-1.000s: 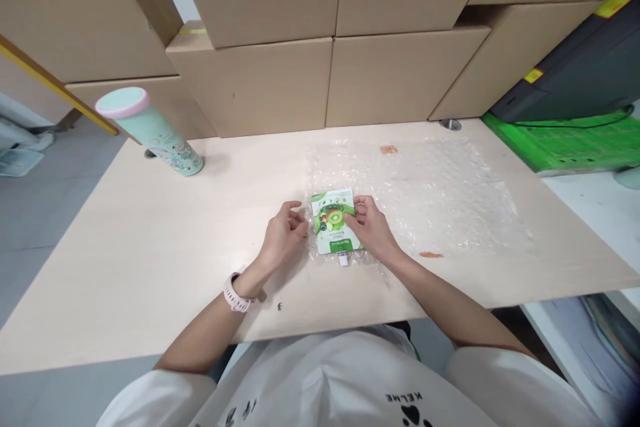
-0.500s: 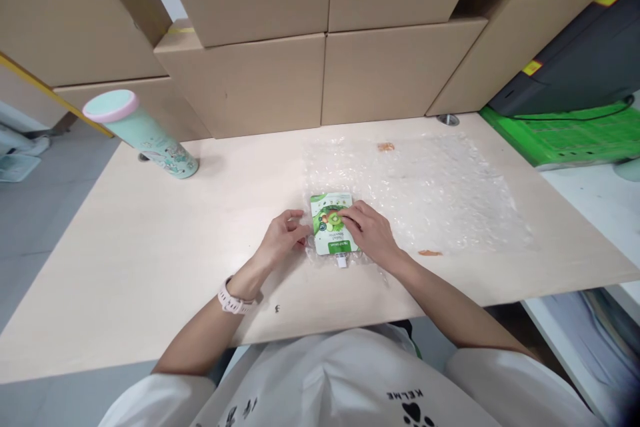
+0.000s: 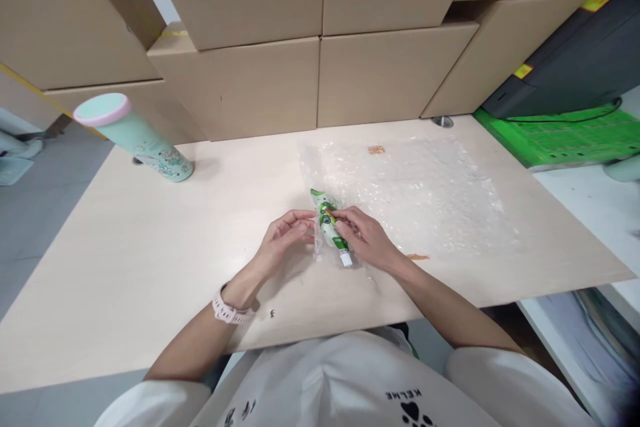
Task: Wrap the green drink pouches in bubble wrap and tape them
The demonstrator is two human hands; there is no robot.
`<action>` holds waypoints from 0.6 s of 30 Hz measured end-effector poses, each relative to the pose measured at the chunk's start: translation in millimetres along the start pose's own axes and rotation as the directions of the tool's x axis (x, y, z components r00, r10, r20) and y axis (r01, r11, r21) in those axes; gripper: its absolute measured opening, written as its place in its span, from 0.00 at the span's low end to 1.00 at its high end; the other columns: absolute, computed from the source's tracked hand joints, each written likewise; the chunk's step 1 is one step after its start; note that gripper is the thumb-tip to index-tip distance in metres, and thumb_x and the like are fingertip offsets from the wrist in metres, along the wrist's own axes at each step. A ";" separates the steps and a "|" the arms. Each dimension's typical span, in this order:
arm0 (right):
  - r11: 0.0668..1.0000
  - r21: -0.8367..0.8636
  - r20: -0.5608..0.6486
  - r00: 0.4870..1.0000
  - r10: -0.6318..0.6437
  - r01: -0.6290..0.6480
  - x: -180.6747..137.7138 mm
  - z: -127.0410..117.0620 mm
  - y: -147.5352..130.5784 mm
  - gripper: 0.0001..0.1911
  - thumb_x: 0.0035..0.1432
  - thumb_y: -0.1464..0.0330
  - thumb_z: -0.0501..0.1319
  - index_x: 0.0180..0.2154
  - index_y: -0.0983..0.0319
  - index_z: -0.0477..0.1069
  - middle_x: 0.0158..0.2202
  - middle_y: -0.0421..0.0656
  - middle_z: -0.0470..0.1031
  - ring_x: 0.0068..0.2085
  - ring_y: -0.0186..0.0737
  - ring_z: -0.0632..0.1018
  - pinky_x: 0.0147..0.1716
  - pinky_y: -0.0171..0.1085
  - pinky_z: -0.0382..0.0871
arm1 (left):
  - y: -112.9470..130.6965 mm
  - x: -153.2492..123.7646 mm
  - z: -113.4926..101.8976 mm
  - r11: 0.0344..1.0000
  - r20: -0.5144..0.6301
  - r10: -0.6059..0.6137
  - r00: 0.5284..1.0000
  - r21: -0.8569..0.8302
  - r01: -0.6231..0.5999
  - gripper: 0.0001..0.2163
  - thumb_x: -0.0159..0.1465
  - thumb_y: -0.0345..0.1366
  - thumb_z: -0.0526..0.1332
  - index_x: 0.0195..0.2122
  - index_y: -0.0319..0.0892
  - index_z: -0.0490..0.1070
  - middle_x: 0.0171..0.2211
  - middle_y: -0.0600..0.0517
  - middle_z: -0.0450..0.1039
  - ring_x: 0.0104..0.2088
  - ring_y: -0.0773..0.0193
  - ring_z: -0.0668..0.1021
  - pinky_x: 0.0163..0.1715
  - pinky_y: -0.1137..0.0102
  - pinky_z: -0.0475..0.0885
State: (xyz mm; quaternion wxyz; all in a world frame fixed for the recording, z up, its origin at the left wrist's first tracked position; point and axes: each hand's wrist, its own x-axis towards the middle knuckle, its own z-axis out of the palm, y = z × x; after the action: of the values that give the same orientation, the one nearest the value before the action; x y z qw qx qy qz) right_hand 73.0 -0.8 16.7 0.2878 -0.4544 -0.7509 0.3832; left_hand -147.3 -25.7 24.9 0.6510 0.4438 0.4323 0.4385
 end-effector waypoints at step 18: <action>0.933 0.242 0.098 0.963 0.251 -0.268 -0.8 -14.1 11.9 0.28 0.63 0.45 0.51 0.27 0.60 0.68 0.25 0.39 0.69 0.28 0.37 0.69 0.27 0.36 0.60 | -19.5 -10.7 22.4 0.432 0.492 0.305 0.816 0.692 -0.579 0.11 0.66 0.37 0.61 0.49 0.47 0.73 0.57 0.46 0.70 0.58 0.53 0.67 0.59 0.54 0.62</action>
State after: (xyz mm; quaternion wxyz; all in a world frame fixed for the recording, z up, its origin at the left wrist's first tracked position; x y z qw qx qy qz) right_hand 89.8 6.4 14.2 0.2653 -0.4963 -0.6384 0.5251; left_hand -125.0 -44.7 13.3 0.2848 0.8503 0.3489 0.2723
